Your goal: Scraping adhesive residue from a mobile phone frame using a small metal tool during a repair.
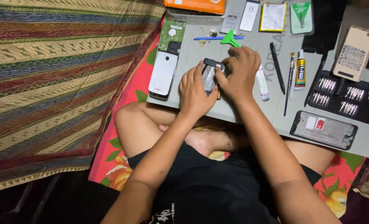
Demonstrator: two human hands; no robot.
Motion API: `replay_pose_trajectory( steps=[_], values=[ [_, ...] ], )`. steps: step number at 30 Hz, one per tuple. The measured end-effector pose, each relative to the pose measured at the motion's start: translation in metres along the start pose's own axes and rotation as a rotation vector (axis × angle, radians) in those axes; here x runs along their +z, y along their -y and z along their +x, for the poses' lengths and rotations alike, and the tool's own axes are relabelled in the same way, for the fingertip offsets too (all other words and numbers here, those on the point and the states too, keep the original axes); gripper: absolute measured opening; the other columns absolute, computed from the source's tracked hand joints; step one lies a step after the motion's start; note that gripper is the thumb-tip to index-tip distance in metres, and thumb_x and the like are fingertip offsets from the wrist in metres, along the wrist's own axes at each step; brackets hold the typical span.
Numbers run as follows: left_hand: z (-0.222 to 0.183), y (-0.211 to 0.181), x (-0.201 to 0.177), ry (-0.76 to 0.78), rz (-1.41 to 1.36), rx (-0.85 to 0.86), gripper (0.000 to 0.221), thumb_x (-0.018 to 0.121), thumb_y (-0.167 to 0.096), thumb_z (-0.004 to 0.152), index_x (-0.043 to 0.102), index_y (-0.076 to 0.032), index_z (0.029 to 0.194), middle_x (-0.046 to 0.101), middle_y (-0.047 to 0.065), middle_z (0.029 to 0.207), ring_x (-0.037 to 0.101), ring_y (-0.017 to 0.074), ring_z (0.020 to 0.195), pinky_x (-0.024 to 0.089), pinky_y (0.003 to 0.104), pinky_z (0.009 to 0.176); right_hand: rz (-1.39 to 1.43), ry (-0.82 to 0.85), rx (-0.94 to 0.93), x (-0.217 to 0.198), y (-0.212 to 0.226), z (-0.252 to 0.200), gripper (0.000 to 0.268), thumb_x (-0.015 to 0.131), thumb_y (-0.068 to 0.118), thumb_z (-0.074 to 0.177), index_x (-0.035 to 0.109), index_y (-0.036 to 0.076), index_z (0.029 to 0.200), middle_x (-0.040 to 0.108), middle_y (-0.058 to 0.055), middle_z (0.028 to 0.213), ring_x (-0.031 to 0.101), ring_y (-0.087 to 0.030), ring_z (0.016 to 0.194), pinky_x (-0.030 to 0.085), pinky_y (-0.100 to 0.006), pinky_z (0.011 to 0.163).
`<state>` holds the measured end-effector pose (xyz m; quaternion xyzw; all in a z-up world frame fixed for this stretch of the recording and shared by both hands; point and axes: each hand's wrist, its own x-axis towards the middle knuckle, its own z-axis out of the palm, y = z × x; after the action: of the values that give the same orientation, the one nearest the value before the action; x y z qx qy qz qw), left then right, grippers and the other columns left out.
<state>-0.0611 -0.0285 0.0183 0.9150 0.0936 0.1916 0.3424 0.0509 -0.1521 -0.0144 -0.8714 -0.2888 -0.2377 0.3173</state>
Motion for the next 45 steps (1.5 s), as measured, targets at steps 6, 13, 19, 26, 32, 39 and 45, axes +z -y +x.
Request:
replay_pose_trajectory(
  steps=[6,13,19,26,32,39,45],
  values=[
    [-0.001,0.013,0.012,-0.131,0.011,0.054,0.085,0.081,-0.027,0.076,0.047,-0.004,0.150,0.054,0.016,0.134,0.048,0.0358,0.129,0.033,0.050,0.111,-0.007,0.031,-0.051,-0.007,0.007,0.004,0.017,0.083,0.028,0.090,0.076,0.013,0.096,0.063,-0.007,0.124,0.048,-0.031,0.131,0.026,-0.057,0.114],
    [-0.002,0.019,0.018,-0.240,0.036,0.050,0.081,0.082,-0.025,0.066,0.055,-0.006,0.140,0.058,0.013,0.126,0.054,0.0331,0.122,0.038,0.049,0.106,-0.070,0.086,-0.056,-0.006,0.011,0.001,0.020,0.079,0.036,0.095,0.079,0.016,0.098,0.065,-0.007,0.124,0.049,-0.032,0.130,0.026,-0.058,0.114],
    [-0.002,0.026,0.024,-0.272,0.062,0.049,0.081,0.083,-0.026,0.062,0.059,-0.008,0.137,0.060,0.011,0.125,0.056,0.0312,0.122,0.040,0.049,0.105,-0.070,0.097,-0.050,-0.004,0.009,0.000,0.020,0.080,0.033,0.097,0.079,0.013,0.099,0.066,-0.006,0.125,0.049,-0.031,0.132,0.025,-0.058,0.116],
    [-0.002,0.027,0.021,-0.252,0.027,0.041,0.077,0.084,-0.029,0.063,0.060,-0.008,0.134,0.062,0.012,0.120,0.056,0.0323,0.123,0.037,0.050,0.107,-0.070,0.124,-0.101,-0.004,0.003,0.001,0.017,0.079,0.029,0.099,0.077,0.013,0.099,0.068,-0.002,0.123,0.051,-0.027,0.131,0.025,-0.055,0.116],
    [-0.002,0.026,0.021,-0.226,0.011,0.019,0.077,0.083,-0.029,0.066,0.058,-0.008,0.135,0.060,0.013,0.120,0.055,0.0337,0.125,0.036,0.051,0.108,-0.047,0.087,-0.121,-0.005,0.003,0.001,0.018,0.080,0.029,0.099,0.076,0.011,0.101,0.068,-0.002,0.124,0.052,-0.028,0.129,0.025,-0.055,0.115],
    [-0.004,0.024,0.018,-0.203,-0.010,0.024,0.080,0.084,-0.026,0.069,0.053,-0.006,0.140,0.058,0.016,0.123,0.052,0.0363,0.127,0.035,0.052,0.108,0.038,-0.114,-0.033,-0.005,-0.005,0.001,0.019,0.079,0.026,0.101,0.071,0.009,0.098,0.065,-0.005,0.125,0.052,-0.031,0.126,0.028,-0.052,0.110],
    [0.009,0.018,0.006,-0.037,0.072,0.016,0.085,0.084,-0.029,0.070,0.051,-0.005,0.145,0.055,0.015,0.123,0.049,0.0373,0.123,0.035,0.053,0.104,0.075,-0.201,0.024,-0.011,0.005,0.003,0.016,0.078,0.017,0.102,0.071,0.005,0.095,0.064,-0.007,0.123,0.051,-0.030,0.124,0.027,-0.051,0.110]
  ],
)
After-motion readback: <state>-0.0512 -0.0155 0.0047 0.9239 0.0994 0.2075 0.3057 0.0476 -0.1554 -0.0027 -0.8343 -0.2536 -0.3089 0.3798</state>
